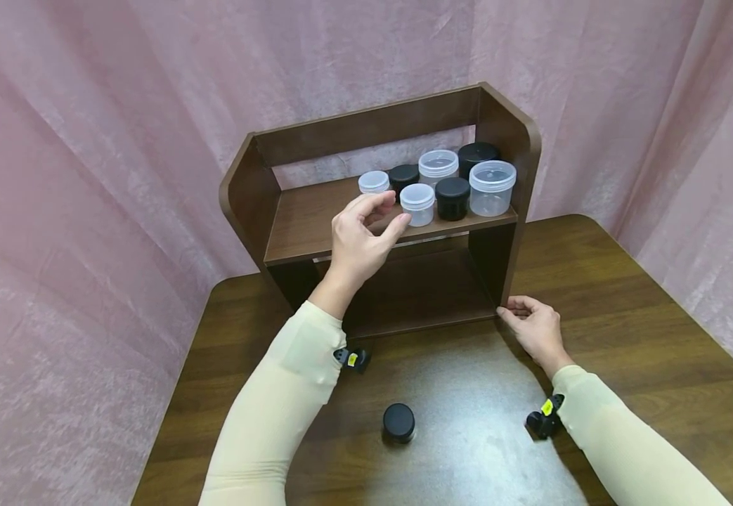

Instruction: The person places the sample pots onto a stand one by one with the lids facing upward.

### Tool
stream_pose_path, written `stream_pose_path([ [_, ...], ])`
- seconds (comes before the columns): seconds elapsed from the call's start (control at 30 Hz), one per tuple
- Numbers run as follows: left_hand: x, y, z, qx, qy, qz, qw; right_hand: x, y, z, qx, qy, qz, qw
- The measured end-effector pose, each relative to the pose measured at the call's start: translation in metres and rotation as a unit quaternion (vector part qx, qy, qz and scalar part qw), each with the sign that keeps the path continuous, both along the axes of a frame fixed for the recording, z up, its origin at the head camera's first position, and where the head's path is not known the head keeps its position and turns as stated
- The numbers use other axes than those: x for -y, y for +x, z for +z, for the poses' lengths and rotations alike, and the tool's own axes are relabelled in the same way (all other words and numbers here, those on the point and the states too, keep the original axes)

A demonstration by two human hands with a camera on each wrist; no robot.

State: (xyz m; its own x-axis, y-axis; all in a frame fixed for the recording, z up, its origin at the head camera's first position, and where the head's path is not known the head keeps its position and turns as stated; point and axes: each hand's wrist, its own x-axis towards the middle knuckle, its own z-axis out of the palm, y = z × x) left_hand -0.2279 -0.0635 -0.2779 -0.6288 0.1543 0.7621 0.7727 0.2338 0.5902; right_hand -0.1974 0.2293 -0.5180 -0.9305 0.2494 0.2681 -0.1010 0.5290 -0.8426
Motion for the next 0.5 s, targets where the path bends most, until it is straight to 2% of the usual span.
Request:
stream_pose_path([
  [0.17, 0.005, 0.009, -0.003, -0.008, -0.014, -0.002, 0.9999, 0.0, 0.0, 0.0, -0.002, -0.001, -0.003, 1.0],
  [0.33, 0.009, 0.016, -0.008, -0.022, -0.019, -0.018, 0.9994, -0.001, 0.0, -0.001, 0.003, 0.004, -0.003, 1.0],
  [0.5, 0.012, 0.025, -0.013, -0.018, -0.032, -0.025, 0.999, -0.001, 0.0, -0.002, 0.004, 0.009, -0.002, 1.0],
])
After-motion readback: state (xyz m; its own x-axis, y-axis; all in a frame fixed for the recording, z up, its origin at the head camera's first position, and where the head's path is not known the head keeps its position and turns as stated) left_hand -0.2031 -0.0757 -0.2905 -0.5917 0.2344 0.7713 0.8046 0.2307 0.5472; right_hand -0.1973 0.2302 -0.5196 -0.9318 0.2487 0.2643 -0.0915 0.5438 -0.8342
